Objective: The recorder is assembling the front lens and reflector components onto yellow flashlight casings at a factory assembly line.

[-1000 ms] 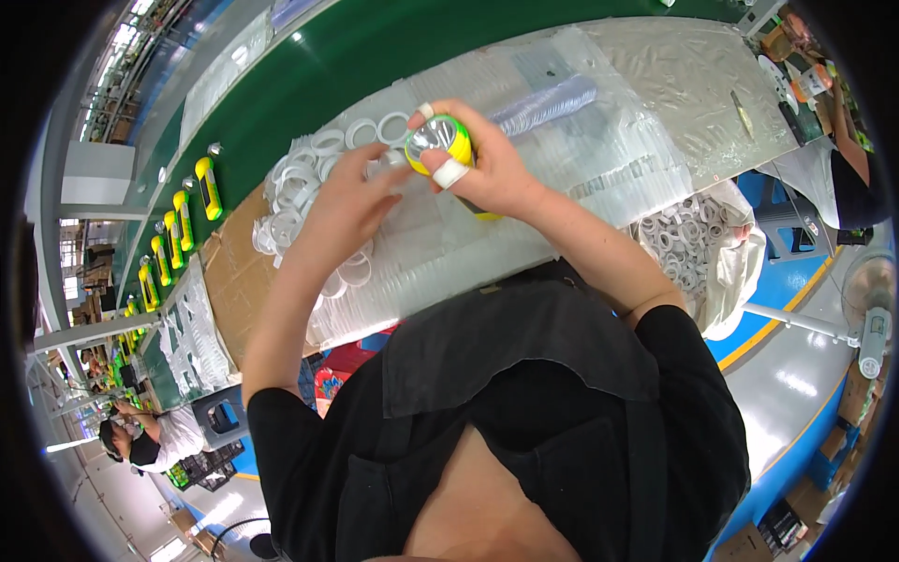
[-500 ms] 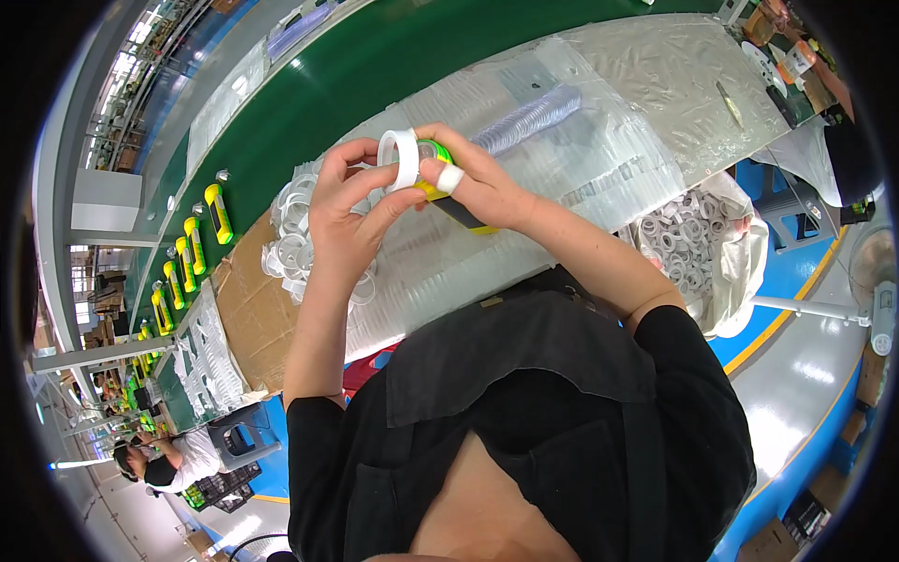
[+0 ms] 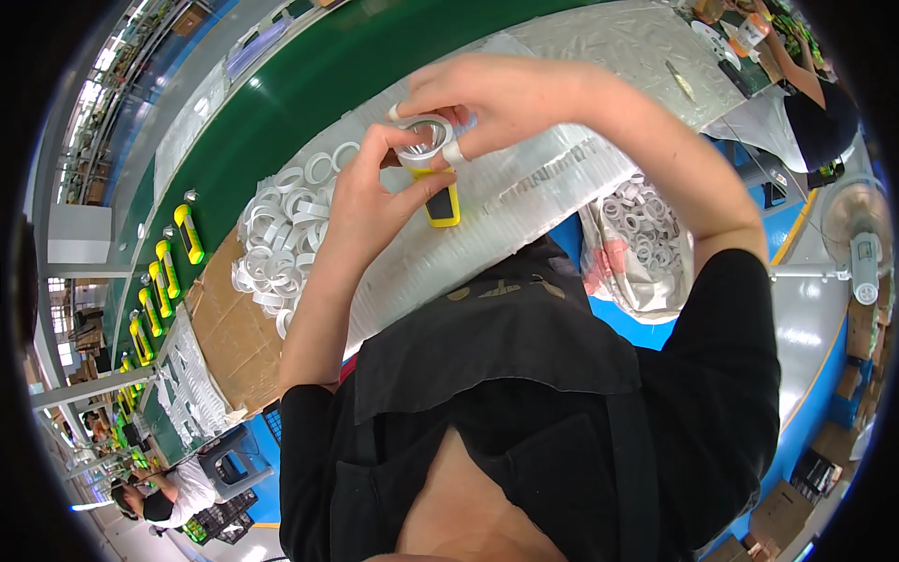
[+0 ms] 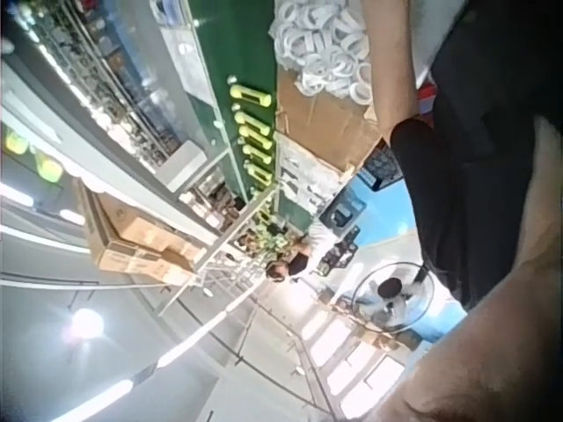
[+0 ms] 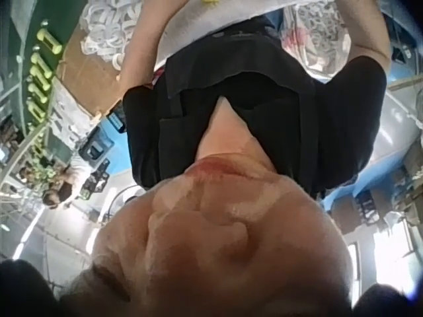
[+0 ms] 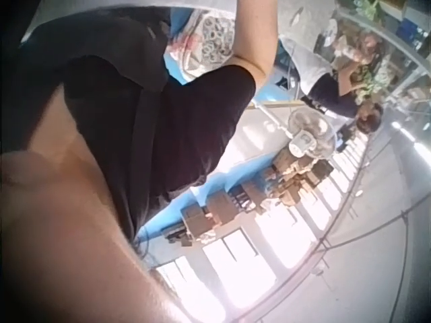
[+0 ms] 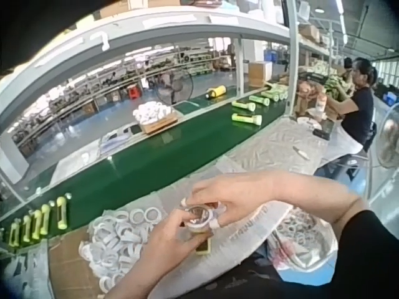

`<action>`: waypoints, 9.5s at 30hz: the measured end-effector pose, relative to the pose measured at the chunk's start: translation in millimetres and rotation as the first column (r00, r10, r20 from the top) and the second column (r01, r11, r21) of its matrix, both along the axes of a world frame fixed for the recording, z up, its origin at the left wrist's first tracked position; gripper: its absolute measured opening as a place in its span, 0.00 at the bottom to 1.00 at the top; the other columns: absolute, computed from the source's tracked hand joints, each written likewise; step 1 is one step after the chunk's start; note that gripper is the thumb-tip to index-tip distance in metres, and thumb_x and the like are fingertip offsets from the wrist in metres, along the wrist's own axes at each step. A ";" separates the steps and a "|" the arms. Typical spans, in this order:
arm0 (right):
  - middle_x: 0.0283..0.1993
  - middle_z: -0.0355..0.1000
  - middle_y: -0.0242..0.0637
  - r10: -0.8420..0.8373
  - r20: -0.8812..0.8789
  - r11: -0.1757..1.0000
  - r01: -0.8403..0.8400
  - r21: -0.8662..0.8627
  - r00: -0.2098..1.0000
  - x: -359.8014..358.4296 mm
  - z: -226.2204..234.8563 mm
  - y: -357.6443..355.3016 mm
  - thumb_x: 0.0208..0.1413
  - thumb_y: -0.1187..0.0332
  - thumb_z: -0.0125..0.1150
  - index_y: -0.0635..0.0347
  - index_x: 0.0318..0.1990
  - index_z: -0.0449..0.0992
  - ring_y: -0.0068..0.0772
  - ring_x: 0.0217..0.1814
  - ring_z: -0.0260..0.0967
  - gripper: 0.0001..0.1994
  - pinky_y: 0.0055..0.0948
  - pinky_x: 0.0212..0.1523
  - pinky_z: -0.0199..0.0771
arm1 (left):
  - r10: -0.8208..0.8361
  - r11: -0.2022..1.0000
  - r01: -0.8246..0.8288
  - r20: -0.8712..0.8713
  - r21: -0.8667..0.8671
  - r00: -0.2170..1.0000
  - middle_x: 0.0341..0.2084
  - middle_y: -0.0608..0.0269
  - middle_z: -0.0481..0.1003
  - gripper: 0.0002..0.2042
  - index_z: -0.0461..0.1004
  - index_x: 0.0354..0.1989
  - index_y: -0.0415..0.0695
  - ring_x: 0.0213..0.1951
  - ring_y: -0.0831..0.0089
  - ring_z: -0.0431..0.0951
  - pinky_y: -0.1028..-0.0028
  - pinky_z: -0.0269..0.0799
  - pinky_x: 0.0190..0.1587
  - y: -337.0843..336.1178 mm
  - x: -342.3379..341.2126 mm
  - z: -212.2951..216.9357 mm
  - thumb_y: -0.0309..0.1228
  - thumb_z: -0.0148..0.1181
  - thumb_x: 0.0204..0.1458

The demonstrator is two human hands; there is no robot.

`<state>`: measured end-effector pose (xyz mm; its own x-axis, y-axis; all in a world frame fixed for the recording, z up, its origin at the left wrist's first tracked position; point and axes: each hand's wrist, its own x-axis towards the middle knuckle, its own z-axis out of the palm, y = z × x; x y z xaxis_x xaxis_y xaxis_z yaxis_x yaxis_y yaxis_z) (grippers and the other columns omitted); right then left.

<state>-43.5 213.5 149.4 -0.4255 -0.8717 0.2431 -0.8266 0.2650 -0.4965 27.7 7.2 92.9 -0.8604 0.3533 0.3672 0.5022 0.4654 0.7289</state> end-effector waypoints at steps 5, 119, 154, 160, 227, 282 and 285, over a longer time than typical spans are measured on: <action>0.36 0.69 0.39 0.044 0.023 0.960 -0.049 0.276 0.999 -4.9 12.2 -2.7 0.40 0.74 0.66 0.64 0.44 0.74 0.36 0.36 0.70 0.19 0.32 0.35 0.71 | -0.015 0.999 0.017 -0.048 0.047 0.999 0.38 0.60 0.79 0.19 0.70 0.40 0.42 0.40 0.67 0.79 0.69 0.73 0.45 8.8 -3.9 -8.1 0.30 0.73 0.42; 0.32 0.70 0.40 0.154 0.917 0.622 0.684 -0.380 0.369 83.7 -109.4 -22.5 0.62 0.56 0.53 0.61 0.56 0.65 0.28 0.30 0.69 0.22 0.26 0.34 0.68 | 0.228 0.963 -0.223 -0.012 0.154 0.974 0.41 0.58 0.74 0.23 0.72 0.56 0.42 0.45 0.65 0.72 0.69 0.68 0.47 -13.2 -14.1 -69.9 0.32 0.66 0.49; 0.29 0.70 0.34 0.236 0.682 0.556 0.479 -0.679 0.692 29.0 -119.2 -56.7 0.60 0.68 0.55 0.59 0.52 0.65 0.23 0.26 0.66 0.14 0.25 0.31 0.69 | 0.274 0.806 -0.201 0.051 -0.556 0.960 0.45 0.53 0.76 0.23 0.68 0.59 0.52 0.49 0.64 0.76 0.67 0.71 0.44 -84.6 -86.2 -38.4 0.41 0.60 0.55; 0.30 0.70 0.35 0.180 0.679 0.568 0.488 -0.663 0.712 23.1 -119.2 -55.4 0.60 0.66 0.54 0.60 0.53 0.64 0.23 0.27 0.66 0.16 0.25 0.31 0.68 | -0.018 0.930 -0.054 0.192 0.363 0.981 0.45 0.56 0.74 0.15 0.71 0.52 0.41 0.38 0.76 0.75 0.79 0.69 0.33 -41.2 -37.7 3.0 0.31 0.59 0.57; 0.32 0.70 0.39 -0.247 -0.033 0.938 0.231 -0.260 0.968 51.0 25.9 36.4 0.47 0.61 0.68 0.64 0.45 0.70 0.33 0.29 0.68 0.21 0.31 0.30 0.69 | -0.369 0.901 0.311 0.156 0.304 0.916 0.52 0.47 0.71 0.53 0.45 0.71 0.50 0.57 0.58 0.70 0.61 0.65 0.59 9.2 -6.3 1.5 0.38 0.77 0.37; 0.36 0.71 0.38 0.381 0.883 0.848 0.277 -0.451 0.273 89.9 -89.5 -27.7 0.59 0.50 0.58 0.61 0.48 0.65 0.28 0.34 0.72 0.23 0.27 0.36 0.73 | -0.657 0.636 0.167 0.416 0.753 0.628 0.39 0.47 0.78 0.22 0.73 0.50 0.32 0.43 0.61 0.78 0.65 0.73 0.50 -2.0 -33.7 -38.7 0.43 0.51 0.62; 0.39 0.72 0.39 0.322 0.875 0.845 0.307 -0.437 0.361 95.5 -99.1 -29.8 0.61 0.56 0.58 0.63 0.53 0.64 0.27 0.36 0.72 0.22 0.27 0.40 0.74 | -0.356 0.687 0.023 0.308 0.727 0.882 0.30 0.56 0.77 0.14 0.76 0.40 0.33 0.35 0.70 0.77 0.70 0.74 0.36 -7.4 -6.4 -39.5 0.34 0.52 0.61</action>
